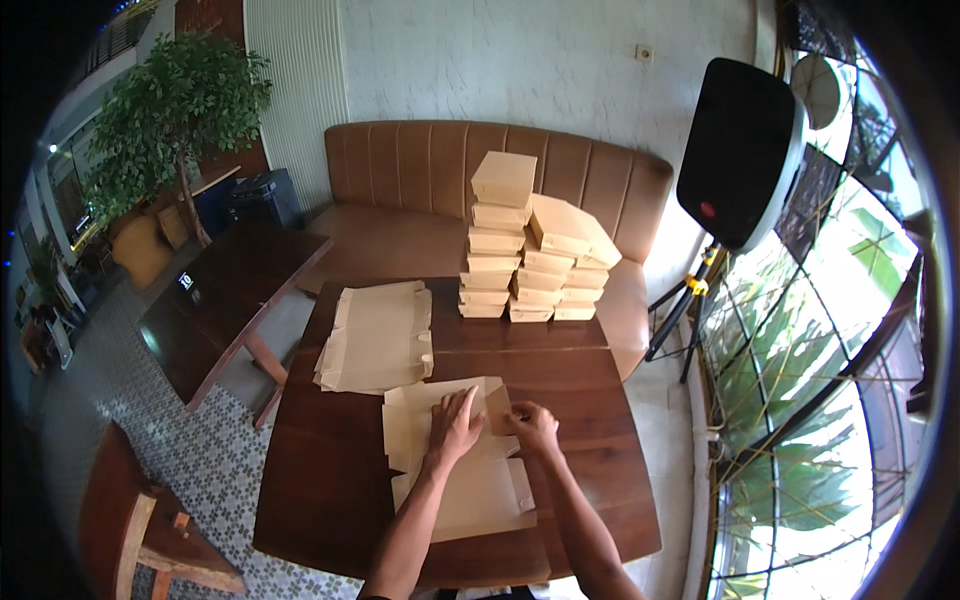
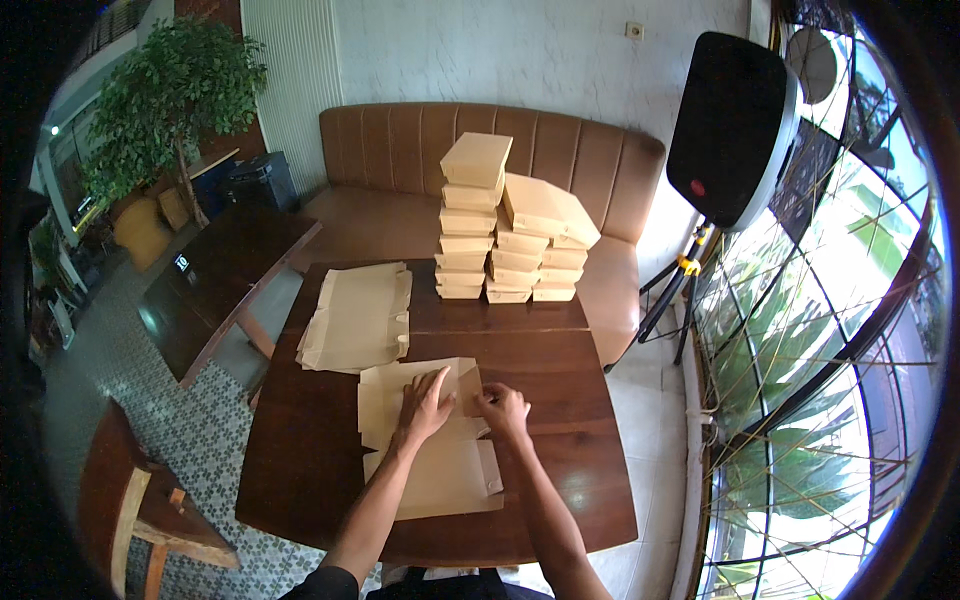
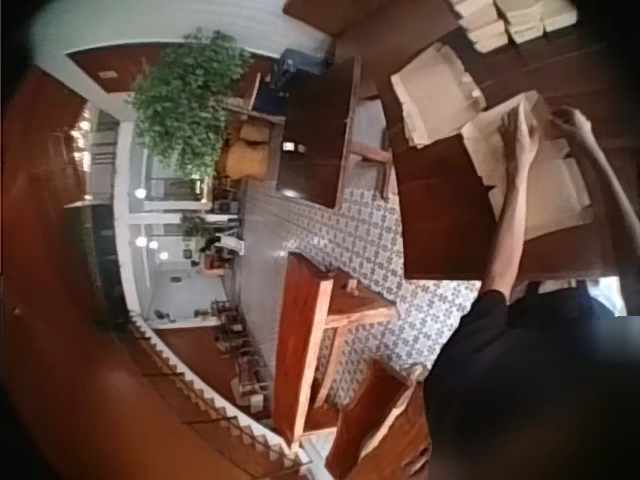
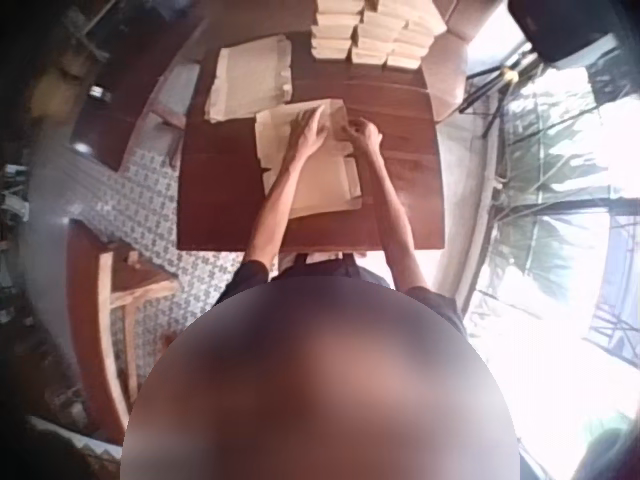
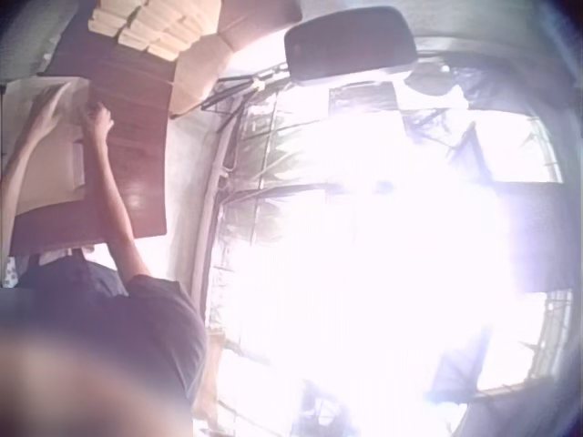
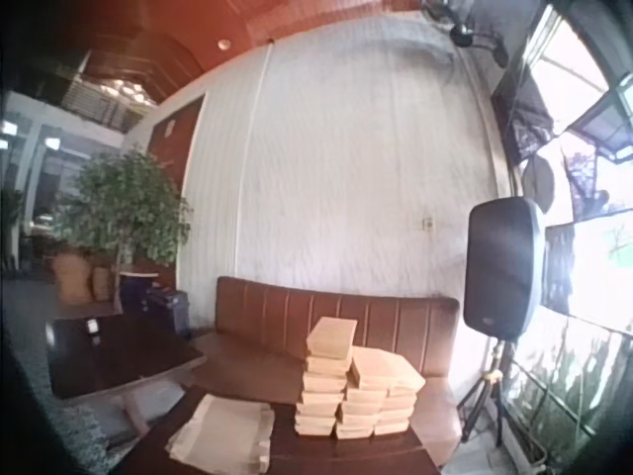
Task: The person assembles flat cardboard boxes by folding and tucking the flaps into place. They handle each box one at a time, fold the sides, secure the tabs, and then place the completed box on a growing stack on the table.
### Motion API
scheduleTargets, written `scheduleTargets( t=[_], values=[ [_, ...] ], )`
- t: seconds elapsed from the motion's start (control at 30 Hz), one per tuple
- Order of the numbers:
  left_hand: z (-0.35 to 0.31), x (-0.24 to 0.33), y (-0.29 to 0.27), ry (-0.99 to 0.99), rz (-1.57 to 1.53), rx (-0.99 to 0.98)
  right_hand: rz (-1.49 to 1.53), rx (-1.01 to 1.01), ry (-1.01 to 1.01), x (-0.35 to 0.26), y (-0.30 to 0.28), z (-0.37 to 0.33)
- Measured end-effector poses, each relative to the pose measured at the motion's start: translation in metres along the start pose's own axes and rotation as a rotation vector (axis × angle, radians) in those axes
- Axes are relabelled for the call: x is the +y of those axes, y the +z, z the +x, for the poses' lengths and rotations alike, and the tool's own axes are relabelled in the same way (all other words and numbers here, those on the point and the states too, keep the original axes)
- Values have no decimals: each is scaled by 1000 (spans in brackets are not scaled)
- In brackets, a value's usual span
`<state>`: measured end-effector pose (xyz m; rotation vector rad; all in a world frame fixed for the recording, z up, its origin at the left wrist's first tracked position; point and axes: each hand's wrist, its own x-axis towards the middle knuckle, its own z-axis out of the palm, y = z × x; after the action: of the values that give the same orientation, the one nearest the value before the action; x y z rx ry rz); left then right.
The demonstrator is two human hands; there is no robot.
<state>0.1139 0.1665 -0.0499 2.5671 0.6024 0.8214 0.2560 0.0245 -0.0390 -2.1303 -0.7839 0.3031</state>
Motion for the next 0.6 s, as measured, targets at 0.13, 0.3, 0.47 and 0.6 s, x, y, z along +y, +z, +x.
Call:
scheduleTargets(
  t=[0.13,0.3,0.47,0.6],
  values=[
    [7,-8,7,-92,-52,108,184,-48,-285,-17,7,-18],
    [1,-15,4,-45,-131,97,-353,-194,-518,-23,29,-42],
    [-1,-15,6,89,41,71,-540,-319,-511,-15,29,-35],
    [0,-14,8,63,34,91,-596,-320,-590,-13,23,-17]
  ],
)
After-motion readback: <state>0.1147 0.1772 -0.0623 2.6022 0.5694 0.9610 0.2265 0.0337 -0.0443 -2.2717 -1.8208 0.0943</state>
